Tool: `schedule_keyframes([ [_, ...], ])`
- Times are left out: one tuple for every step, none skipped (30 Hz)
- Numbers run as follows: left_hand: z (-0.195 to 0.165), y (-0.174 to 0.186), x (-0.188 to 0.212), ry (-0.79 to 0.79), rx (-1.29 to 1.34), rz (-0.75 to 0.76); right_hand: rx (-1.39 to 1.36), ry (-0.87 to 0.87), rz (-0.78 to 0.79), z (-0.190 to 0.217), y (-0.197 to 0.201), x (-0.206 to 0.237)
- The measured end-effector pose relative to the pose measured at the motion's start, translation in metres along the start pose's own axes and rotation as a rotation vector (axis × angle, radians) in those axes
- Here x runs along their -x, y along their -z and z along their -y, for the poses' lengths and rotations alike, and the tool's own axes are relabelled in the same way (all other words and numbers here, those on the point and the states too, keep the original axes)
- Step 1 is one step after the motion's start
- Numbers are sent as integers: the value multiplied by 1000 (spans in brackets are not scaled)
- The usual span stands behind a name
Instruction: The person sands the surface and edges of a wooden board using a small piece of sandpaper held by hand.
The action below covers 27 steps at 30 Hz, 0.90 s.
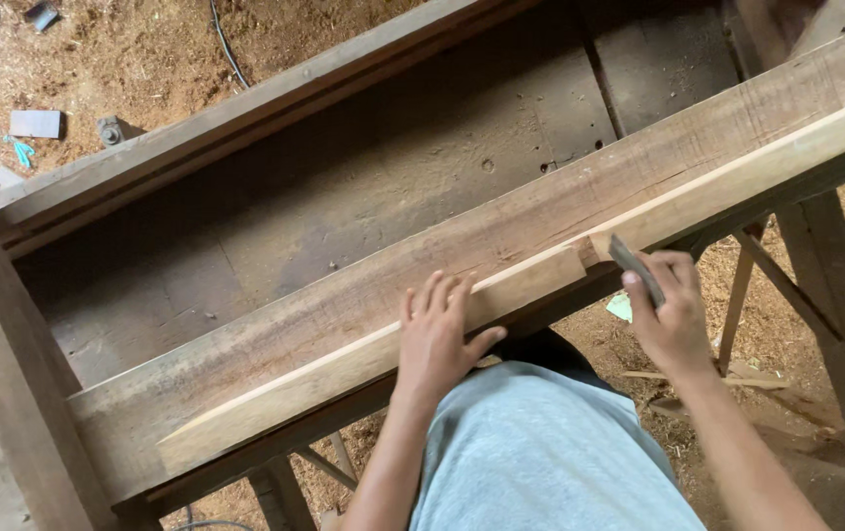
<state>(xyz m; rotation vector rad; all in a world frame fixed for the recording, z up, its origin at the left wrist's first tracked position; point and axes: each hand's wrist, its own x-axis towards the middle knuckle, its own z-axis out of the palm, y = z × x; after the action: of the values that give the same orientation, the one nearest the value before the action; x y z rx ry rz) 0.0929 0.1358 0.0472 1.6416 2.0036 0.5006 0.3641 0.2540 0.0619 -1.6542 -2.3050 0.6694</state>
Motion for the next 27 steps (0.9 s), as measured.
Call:
schedule_keyframes([
  [-10,-8,-9,-44,-2,-6,-68,-80,-19,-2,-6,4],
  [-23,-17,-20,-89,-6,-9,-137,-165,-37,-2,-14,7],
  [-34,-26,-30,-137,-10,-16,-154,-158,-26,-1,-22,8],
  [-44,-33,-36,-134,-12,-15,-174,-149,-14,1,-29,8],
  [-54,-39,-42,-131,-16,-15,-195,-139,-4,2,-35,8],
  [-63,-44,-48,-132,-18,-15,-232,-81,15,3,-38,6],
  [-68,-47,-53,-117,-43,21,-268,-29,40,3,-40,4],
  [-71,-48,-57,-97,-67,62,-305,21,73,1,-39,2],
  [-74,-49,-60,-74,-93,99,-232,-62,218,-2,-38,-1],
  [-76,-49,-63,-63,-108,60,-158,-137,355,-5,-36,-3],
  [-77,-50,-65,-54,-124,17,-83,-206,488,-10,-35,-6],
  [-78,-50,-66,-41,-142,-26,-84,-223,580,-14,-34,-8],
  [-79,-50,-67,-29,-155,-28,-84,-240,679,-19,-36,-11],
  [-80,-51,-68,-16,-165,-33,-79,-254,778,-24,-38,-14],
  [-80,-52,-68,-3,-176,-35,-116,-193,761,-28,-41,-18],
  [-81,-53,-68,-4,-180,-58,-152,-137,746,-32,-45,-23],
  [-82,-55,-68,-3,-180,-78,-184,-84,734,-36,-46,-25],
  [-82,-56,-67,4,-178,-97,-137,-92,772,-39,-47,-28],
  [-82,-56,-66,0,-179,-102,-96,-94,810,-40,-48,-30],
  [-83,-57,-66,-5,-183,-109,-57,-93,846,-41,-48,-32],
  [-82,-57,-66,-18,-189,-119,-220,1,794,-41,-47,-33],
  [-82,-57,-66,-15,-193,-118,-382,99,729,-41,-44,-33],
  [-82,-57,-67,-11,-201,-123,-545,203,659,-40,-42,-34],
  [-82,-56,-67,-1,-206,-118,-450,101,750,-39,-39,-35],
  [-82,-56,-68,19,-208,-97,-347,-14,848,-39,-37,-35],
  [-82,-56,-69,36,-202,-67,-236,-139,946,-38,-35,-35],
  [-83,-57,-69,49,-191,-36,-322,-73,895,-39,-32,-34],
])
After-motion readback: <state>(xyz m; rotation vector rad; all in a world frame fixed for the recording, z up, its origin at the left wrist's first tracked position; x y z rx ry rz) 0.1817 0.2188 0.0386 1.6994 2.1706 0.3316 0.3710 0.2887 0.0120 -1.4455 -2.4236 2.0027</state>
